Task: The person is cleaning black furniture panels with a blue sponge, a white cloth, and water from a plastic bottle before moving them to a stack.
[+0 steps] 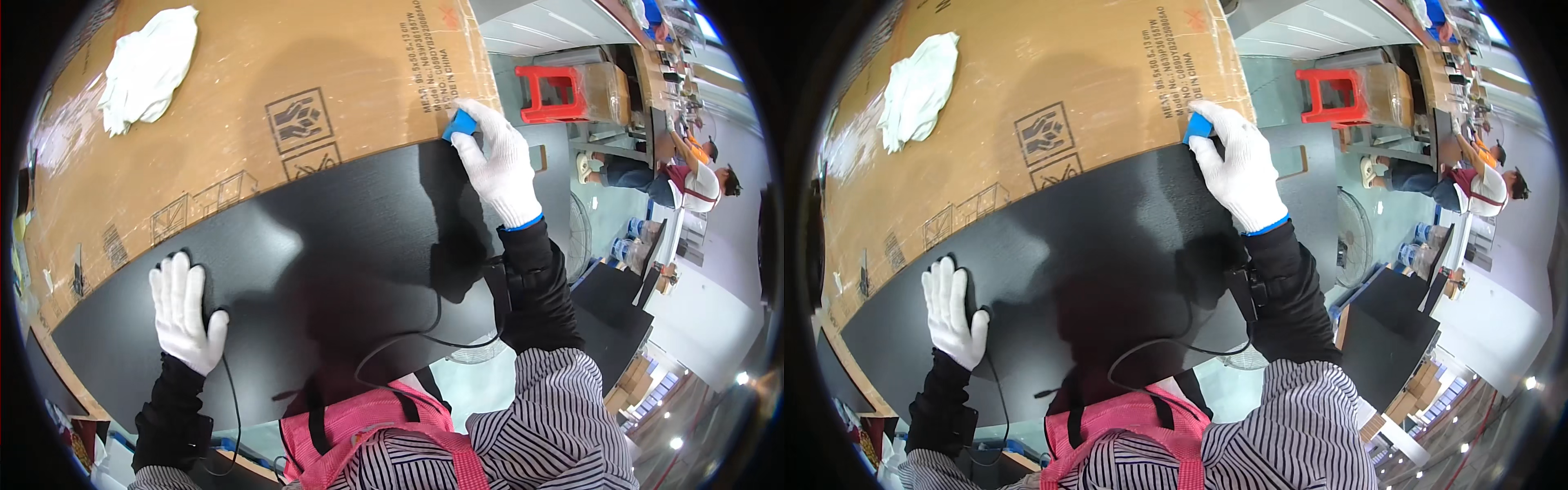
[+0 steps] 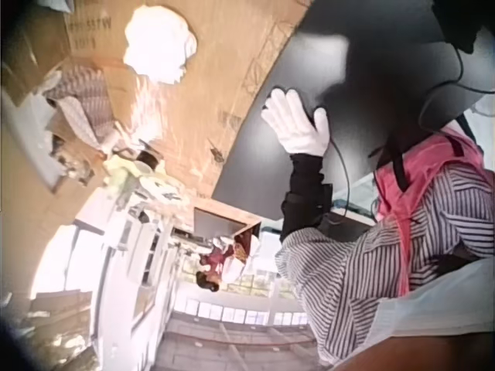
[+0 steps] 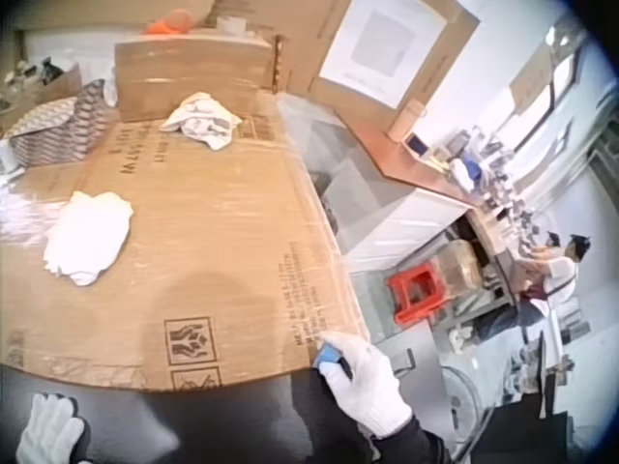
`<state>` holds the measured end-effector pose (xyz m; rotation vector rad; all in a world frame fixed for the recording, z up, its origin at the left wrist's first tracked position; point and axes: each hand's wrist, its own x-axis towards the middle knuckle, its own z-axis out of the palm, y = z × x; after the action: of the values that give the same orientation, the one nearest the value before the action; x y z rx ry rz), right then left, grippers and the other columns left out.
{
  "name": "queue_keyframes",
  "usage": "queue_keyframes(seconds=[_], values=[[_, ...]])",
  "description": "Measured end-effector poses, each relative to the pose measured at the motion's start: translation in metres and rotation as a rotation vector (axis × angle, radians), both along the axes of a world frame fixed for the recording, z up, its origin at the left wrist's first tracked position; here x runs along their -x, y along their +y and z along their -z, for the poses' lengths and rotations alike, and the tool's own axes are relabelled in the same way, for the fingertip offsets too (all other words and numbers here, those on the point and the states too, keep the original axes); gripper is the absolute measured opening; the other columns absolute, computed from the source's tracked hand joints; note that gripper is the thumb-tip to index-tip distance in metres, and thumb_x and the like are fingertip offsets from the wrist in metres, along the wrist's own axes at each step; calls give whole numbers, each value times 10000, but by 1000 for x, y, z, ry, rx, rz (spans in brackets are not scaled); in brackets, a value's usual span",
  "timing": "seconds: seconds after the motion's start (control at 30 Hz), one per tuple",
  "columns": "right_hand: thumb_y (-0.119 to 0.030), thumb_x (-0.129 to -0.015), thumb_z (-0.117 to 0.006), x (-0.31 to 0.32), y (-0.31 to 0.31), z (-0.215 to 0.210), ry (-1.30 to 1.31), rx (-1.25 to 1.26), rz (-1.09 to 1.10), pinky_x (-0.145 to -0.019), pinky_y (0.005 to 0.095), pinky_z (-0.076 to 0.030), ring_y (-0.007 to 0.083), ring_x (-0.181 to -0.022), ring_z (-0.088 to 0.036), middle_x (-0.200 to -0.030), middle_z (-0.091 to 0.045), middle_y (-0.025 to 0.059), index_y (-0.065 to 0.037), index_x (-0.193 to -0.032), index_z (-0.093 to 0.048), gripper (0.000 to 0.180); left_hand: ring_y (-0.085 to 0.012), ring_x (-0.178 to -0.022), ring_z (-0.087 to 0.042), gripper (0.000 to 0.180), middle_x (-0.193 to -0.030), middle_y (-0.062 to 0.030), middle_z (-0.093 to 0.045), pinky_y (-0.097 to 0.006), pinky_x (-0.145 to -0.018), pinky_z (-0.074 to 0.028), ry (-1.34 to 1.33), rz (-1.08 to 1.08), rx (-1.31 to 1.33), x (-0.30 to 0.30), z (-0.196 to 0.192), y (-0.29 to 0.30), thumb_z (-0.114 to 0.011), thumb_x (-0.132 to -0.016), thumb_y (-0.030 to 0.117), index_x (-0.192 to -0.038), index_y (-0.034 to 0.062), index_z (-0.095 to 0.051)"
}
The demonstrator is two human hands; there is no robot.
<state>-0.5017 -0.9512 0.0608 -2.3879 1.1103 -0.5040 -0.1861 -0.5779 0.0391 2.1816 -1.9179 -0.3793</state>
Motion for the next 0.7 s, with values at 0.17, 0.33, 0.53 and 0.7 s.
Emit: queue_keyframes(seconds=[0.17,0.33,0.53,0.7], values=[[-80,-910,-704,90,-70,10,131,229,203,-951,421,-551,366,-1082,-703,-1164,-718,188,-66,-1271,-673,362,-526,-1398,-465,799,-1497,-307,-502,-642,-1192,-320,238,188,-57,58,-14,-99,-824,-670,117,-1403,-40,-547],[-108,-911,-700,144,-136,3,233,153,493,-927,413,-570,363,-1057,-725,-1168,-730,200,-68,-1281,-684,372,-393,-1505,-385,746,-1605,-192,-443,-553,-1267,-253,199,256,59,136,0,-193,-790,-827,276,-1477,25,-522],[-101,-915,-688,103,-97,-1,74,153,65,-882,466,-561,413,-989,-697,-1064,-723,207,-64,-1201,-694,288,-340,-1539,-344,730,-1631,-161,-418,-511,-1295,-216,107,204,128,204,10,-269,-711,-905,359,-1524,44,-483],[-131,-922,-686,181,-172,-2,193,170,348,-915,429,-573,372,-1049,-721,-1162,-732,204,-70,-1269,-696,352,-364,-1539,-346,749,-1633,-181,-415,-509,-1295,-211,97,158,136,221,5,-288,-728,-891,328,-1536,44,-472]])
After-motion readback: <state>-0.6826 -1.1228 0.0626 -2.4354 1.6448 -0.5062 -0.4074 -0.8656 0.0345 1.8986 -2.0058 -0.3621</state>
